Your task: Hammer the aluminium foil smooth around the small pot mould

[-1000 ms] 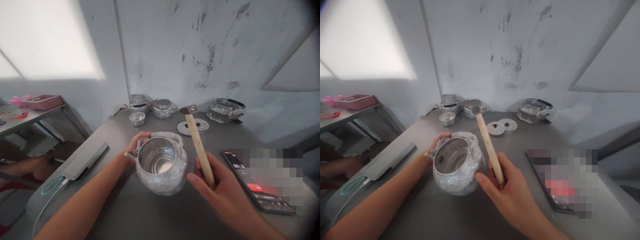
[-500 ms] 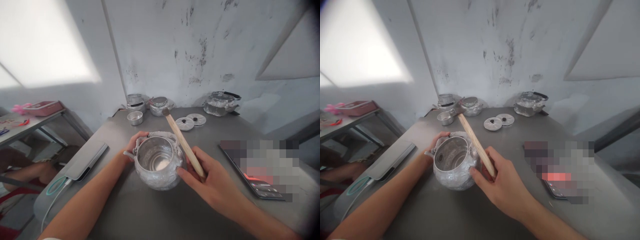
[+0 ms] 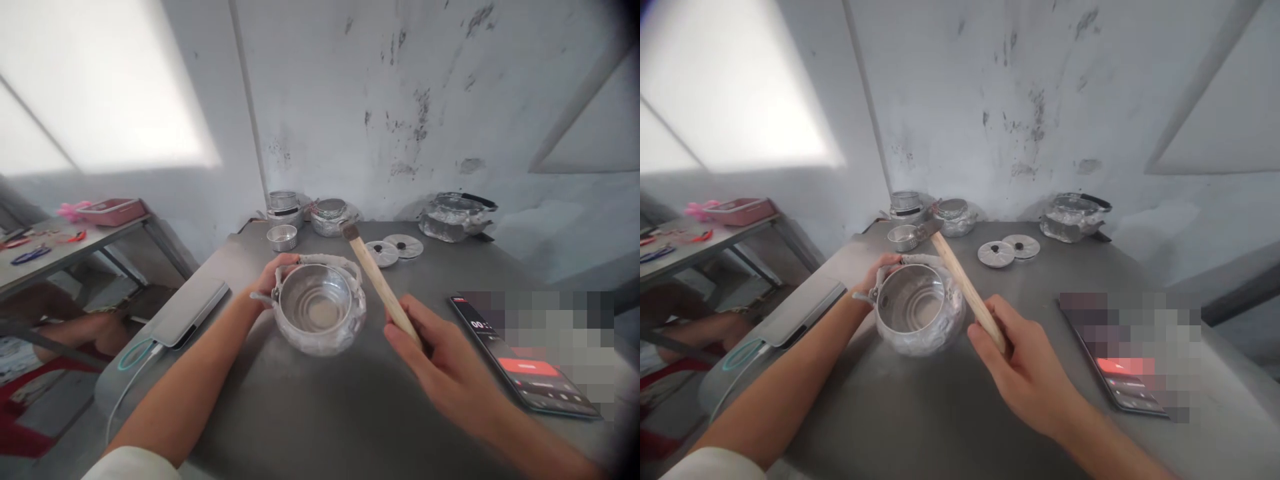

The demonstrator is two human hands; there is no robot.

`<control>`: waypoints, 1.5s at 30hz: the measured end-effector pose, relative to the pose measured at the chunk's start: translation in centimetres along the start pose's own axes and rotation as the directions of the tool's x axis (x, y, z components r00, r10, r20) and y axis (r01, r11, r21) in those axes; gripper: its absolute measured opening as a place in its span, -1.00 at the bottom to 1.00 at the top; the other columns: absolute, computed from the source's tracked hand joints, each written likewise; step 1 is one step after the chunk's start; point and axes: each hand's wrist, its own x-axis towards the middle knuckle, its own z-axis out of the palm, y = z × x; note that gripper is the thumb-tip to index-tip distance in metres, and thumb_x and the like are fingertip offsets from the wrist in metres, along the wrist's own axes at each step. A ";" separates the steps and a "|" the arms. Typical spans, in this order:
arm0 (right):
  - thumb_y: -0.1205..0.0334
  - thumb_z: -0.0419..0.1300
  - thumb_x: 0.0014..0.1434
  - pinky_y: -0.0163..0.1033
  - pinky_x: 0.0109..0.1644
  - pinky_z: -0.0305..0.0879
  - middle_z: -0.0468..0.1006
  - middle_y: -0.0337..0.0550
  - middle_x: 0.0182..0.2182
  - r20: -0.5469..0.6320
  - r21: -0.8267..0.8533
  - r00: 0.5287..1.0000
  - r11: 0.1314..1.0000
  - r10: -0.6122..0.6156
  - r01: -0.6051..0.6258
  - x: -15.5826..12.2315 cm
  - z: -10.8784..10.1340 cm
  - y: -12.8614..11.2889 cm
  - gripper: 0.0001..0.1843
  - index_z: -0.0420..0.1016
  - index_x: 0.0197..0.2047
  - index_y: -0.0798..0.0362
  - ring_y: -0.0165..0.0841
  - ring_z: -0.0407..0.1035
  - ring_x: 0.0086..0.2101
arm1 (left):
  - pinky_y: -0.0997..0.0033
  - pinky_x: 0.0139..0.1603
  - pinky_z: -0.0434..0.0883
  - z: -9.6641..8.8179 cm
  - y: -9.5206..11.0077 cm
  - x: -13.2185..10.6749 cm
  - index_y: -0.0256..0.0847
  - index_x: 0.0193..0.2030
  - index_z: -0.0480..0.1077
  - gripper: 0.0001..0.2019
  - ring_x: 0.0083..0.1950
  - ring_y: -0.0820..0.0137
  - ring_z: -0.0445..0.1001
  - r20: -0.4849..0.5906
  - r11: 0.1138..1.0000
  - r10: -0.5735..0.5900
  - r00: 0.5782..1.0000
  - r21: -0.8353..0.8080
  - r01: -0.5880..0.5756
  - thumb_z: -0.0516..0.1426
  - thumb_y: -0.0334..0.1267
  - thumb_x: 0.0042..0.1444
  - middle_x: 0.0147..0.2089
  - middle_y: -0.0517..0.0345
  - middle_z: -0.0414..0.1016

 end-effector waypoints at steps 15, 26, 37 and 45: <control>0.06 -0.10 0.41 -0.21 -0.39 0.04 0.50 -0.22 -0.54 0.236 -0.559 0.969 0.826 0.075 0.072 2.0 -2.9 2.5 -0.64 0.36 -0.34 -0.03 -0.30 0.38 -0.52 | 0.29 0.08 0.30 -1.8 9.0 2.7 -0.01 0.23 0.41 -0.36 0.14 0.05 0.40 0.178 0.671 0.257 0.950 0.674 -0.308 0.15 0.28 0.10 0.22 0.09 0.42; -0.03 -0.16 0.43 -0.22 -0.41 0.07 0.49 -0.24 -0.53 0.251 -0.515 0.948 0.856 0.197 -0.042 2.0 -1.1 2.5 -0.56 0.34 -0.37 -0.04 -0.33 0.32 -0.52 | 0.16 0.09 0.34 2.9 10.2 1.6 0.11 0.29 0.29 -0.14 0.18 -0.02 0.36 0.301 0.413 0.208 0.931 0.836 -0.363 0.15 0.47 -0.12 0.28 0.15 0.34; -0.02 -0.11 0.41 -0.30 -0.44 0.30 0.59 -0.27 -0.52 0.156 -0.499 0.977 0.865 0.146 -0.050 1.0 -1.4 1.5 -0.46 0.19 0.38 -0.09 -0.31 0.47 -0.56 | 0.16 0.02 0.38 3.5 10.7 1.3 0.09 0.31 0.30 -0.15 0.12 -0.01 0.41 0.299 0.387 0.196 0.934 0.851 -0.354 0.17 0.40 -0.12 0.23 0.12 0.39; -0.05 -0.11 0.41 -0.33 -0.44 0.34 0.52 -0.33 -0.59 0.111 -0.512 0.984 0.856 0.141 -0.065 -0.8 -0.6 3.6 -0.41 0.17 0.40 -0.02 -0.37 0.38 -0.61 | 0.07 0.01 0.40 5.3 11.5 1.4 0.03 0.36 0.24 -0.09 0.09 0.00 0.43 0.294 0.305 0.206 0.933 0.887 -0.346 0.16 0.36 -0.13 0.21 0.04 0.41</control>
